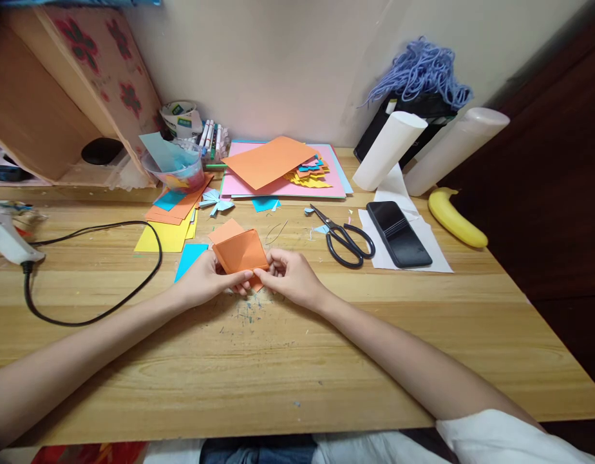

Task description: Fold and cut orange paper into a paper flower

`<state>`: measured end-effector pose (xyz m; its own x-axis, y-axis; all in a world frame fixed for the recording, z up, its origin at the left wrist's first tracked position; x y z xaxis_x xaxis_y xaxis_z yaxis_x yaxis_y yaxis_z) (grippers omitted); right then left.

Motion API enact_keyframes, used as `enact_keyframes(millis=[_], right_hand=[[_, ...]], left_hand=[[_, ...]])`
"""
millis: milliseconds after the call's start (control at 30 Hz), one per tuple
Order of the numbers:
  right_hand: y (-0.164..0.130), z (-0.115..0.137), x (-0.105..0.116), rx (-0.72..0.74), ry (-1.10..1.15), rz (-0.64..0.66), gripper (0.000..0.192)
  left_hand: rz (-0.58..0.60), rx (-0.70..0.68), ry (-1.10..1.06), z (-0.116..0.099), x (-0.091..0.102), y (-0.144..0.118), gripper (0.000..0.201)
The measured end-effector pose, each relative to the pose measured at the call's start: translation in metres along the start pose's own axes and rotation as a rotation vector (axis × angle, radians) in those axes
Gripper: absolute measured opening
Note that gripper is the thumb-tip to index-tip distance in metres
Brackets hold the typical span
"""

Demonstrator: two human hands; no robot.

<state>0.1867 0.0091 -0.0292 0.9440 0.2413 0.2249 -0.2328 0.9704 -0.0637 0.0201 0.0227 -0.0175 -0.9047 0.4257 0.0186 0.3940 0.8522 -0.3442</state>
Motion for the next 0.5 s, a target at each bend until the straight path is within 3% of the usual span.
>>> enact_keyframes(millis=[300, 500], right_hand=[[0.0005, 0.0017, 0.0005, -0.003, 0.048, -0.002, 0.021], [0.0028, 0.0019, 0.0047, -0.008, 0.136, -0.114, 0.02]], left_hand=[[-0.013, 0.035, -0.008, -0.0038, -0.0005, 0.0006, 0.017], [-0.02, 0.019, -0.022, -0.0028, 0.0032, 0.0039, 0.021]])
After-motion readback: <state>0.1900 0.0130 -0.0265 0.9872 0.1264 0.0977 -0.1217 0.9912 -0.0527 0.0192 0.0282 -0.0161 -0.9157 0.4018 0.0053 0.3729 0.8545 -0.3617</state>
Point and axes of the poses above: each hand's wrist, its own y-axis towards the middle knuckle, its own x-axis out of the back of the hand, z = x × y, the point moved 2 cm from there along y, towards the middle knuckle, and after that the axes turned 6 degrees about -z, right-handed, at the moved point
